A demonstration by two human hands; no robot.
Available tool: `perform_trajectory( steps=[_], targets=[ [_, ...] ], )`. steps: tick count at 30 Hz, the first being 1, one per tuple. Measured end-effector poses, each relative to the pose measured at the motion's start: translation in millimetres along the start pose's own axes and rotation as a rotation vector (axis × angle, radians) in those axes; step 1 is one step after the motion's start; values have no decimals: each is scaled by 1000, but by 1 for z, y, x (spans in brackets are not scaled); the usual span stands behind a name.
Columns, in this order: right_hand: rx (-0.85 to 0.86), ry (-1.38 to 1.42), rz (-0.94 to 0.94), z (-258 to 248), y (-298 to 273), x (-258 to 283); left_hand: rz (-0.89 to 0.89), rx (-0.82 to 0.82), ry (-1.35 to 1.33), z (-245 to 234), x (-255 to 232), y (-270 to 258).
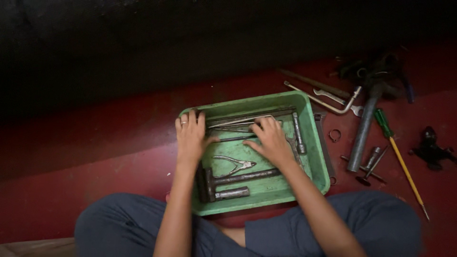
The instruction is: The person sits on the floor and picks up various hand tools from a pile, placing them one by one into a green plastic tray. Tools include wrenches, pliers, a hammer, and screwdrivers, which are arranged inside the tray as the clip progresses.
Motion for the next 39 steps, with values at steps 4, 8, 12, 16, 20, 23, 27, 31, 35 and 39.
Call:
perform_trajectory(
  steps=[4,8,12,16,20,23,27,31,35,39],
  targets=[
    [-6,-47,56,12,3,5,76,-16,148,3,-5,-6],
    [-28,-37,72,5,7,5,24,44,262,20,1,-1],
    [-134,60,76,-30,6,10,28,3,124,17,2,-7],
    [-224,62,188,-83,-5,-5,33,-107,-9,1,-6,-11],
    [-7,-37,569,-117,-34,-81,81,-230,0,-19,-34,-15],
    [-142,-29,692,-155,-81,-153,135,-275,-98,-29,-60,-17],
    [-239,-219,983,-182,-156,-276,177,-252,-114,-37,-90,-18],
    [-166,-276,1417,-143,-207,-363,122,-236,-183,-38,-99,-28],
    [-251,-338,1455,-116,-200,-377,73,-264,-197,-39,-94,-38],
    [-384,-380,1463,-122,-194,-360,15,-287,-199,-40,-83,-56]
  ],
)
Point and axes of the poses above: each hand's wrist, its own y-axis towards the middle knuckle, its own z-axis out of the palm, x = y × z, the point moved 7 cm from there along y, towards the middle knuckle, and after that the axes turned 13 degrees about z, right-handed, at the moved point
